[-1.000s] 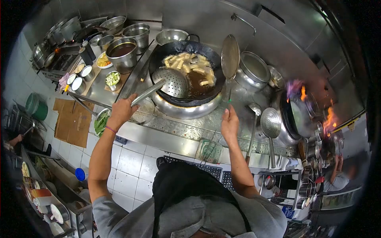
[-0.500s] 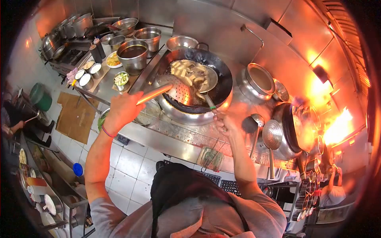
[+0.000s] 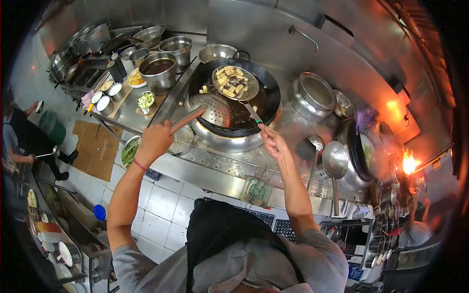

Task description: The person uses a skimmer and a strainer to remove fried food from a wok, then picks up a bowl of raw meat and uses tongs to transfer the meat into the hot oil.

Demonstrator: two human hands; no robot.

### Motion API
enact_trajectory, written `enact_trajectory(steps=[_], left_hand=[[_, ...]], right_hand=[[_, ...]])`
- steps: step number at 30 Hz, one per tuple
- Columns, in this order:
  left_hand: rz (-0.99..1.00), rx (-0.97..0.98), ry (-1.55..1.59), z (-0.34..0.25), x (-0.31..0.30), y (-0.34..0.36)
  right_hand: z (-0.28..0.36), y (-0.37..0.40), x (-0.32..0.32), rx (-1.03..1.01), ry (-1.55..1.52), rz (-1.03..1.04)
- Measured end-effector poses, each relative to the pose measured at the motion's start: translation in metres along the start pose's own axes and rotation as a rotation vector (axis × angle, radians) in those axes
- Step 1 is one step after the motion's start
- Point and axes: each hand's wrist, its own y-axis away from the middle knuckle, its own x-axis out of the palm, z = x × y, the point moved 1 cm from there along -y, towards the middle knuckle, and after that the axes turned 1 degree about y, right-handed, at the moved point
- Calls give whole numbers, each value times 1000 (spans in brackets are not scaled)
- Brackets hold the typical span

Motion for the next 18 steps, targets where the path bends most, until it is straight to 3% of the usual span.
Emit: enact_trajectory(steps=[4,5,10,12,13,14,16,18], left_hand=[[-24,40,86,-10,39,-4],[39,-51,143,-14,41,-5],[-16,-121,424,-17,44,5],[-62,-207,774,-20,35,5],[65,-383,1149,-24,32,4],[67,-383,1148,-35,23,-1],[69,-480,1529,-52,13,-14],[85,-524,1635,-66,8,-31]], right_hand=[[11,38,24,-125,181,-127],[15,45,27,-122,183,-125],[45,78,35,-214,278,-198],[51,90,41,-236,267,-220],[54,94,43,-245,271,-219],[56,97,46,-252,278,-214],[59,102,51,-246,275,-202],[64,104,53,-234,268,-148]])
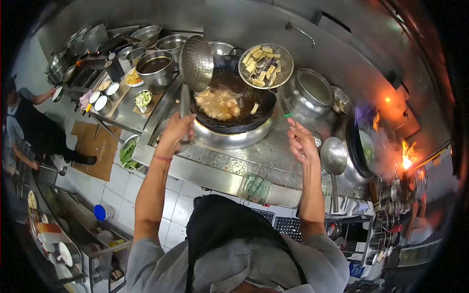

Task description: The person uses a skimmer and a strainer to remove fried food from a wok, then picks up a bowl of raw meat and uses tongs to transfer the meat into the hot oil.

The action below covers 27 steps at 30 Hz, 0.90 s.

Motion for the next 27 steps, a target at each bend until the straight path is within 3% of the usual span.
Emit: enact_trajectory(steps=[3,5,6,7,9,10,12,13,17,20,22,26,27], left_hand=[[35,-51,218,4,21,-17],[260,-185,349,13,35,-30],[258,-185,350,17,40,-38],[362,-321,556,23,47,-46],[557,-615,969,31,56,-60],[558,-617,969,36,57,-62],[624,-660,1101,44,58,-65],[628,-650,1079,50,57,-66],[667,-656,1267,51,44,-46],[684,-648,1294,45,40,-40],[661,-618,1289,38,35,-36],[621,-521,1226,10,17,-24],[602,-513,1206,1,13,-22]], right_hand=[[11,5,14,24,53,-2],[15,4,26,36,130,4],[15,2,31,46,203,4],[12,-1,36,47,203,4],[3,-5,44,15,524,-54],[-8,-13,38,15,525,-56],[-28,-30,27,-378,1027,-73],[-28,-26,23,-308,1052,-133],[-17,-9,26,-338,917,-153],[-17,-5,20,-367,1022,-221],[-16,-1,20,-442,1248,-351],[-48,-6,-9,-381,1331,-364],[-61,-6,-15,-341,1229,-353]])
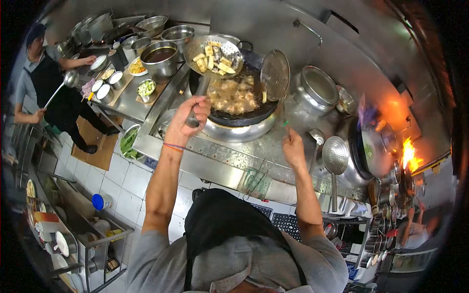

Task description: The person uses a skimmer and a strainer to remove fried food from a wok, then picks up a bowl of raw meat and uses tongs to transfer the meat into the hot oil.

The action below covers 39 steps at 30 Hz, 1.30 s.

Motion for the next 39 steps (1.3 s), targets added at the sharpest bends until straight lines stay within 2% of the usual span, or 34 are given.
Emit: enact_trajectory(steps=[2,4,5,7,9,14,17,19,21,23,25,27,28,32,34,39], left_hand=[[-7,22,7,-6,10,6],[-29,65,-34,-10,12,10],[-46,100,-76,-11,14,11],[-88,120,-120,-13,9,13],[-61,113,-163,-15,-1,16],[-159,122,-247,-9,-10,18],[-158,95,-252,-3,-9,11],[-156,5,-194,-2,-8,8],[-142,0,-195,-2,-12,6],[-62,-54,-28,-5,-18,5],[-38,-43,7,-5,-20,13],[-23,-39,43,-2,-21,25],[-26,13,27,-3,-19,35],[-52,155,-70,2,-19,71],[-65,256,-137,0,-28,89],[-104,378,-113,8,-45,122]], right_hand=[[4,12,5,45,-100,30],[38,26,0,474,-764,192],[40,27,1,465,-766,200],[43,29,2,490,-960,89],[46,27,-6,461,-965,100],[74,25,-33,363,-952,167],[88,19,-23,255,-917,220],[100,12,-14,233,-874,270],[97,3,6,215,-827,326],[81,-12,39,-182,-455,81],[79,-14,40,-175,-393,41],[94,-4,27,-18,-481,60],[93,-3,28,61,-515,76],[105,2,32,155,-559,131],[109,-1,43,259,-777,192],[109,-15,81,253,-855,251]])
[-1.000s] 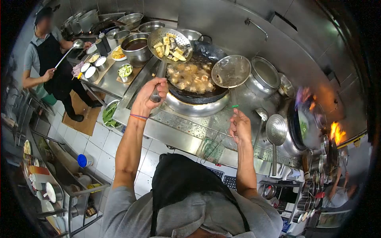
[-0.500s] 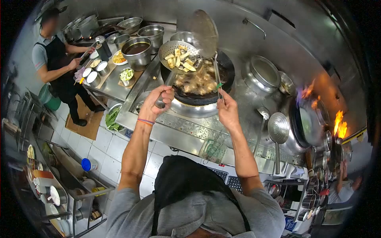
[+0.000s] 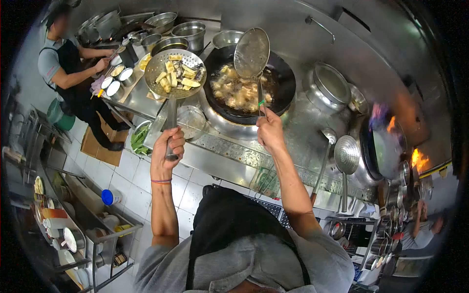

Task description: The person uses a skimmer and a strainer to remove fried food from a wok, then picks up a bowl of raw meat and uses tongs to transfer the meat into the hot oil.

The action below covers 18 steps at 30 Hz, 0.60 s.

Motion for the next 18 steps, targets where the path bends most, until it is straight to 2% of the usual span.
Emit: enact_trajectory(steps=[4,14,18], left_hand=[[-46,65,13,5,-20,17],[-106,21,115,25,-44,39],[-131,19,101,31,-43,40]], right_hand=[[-3,-9,18,3,43,-11],[-43,-21,10,29,244,-34],[-36,-12,13,47,260,-45]])
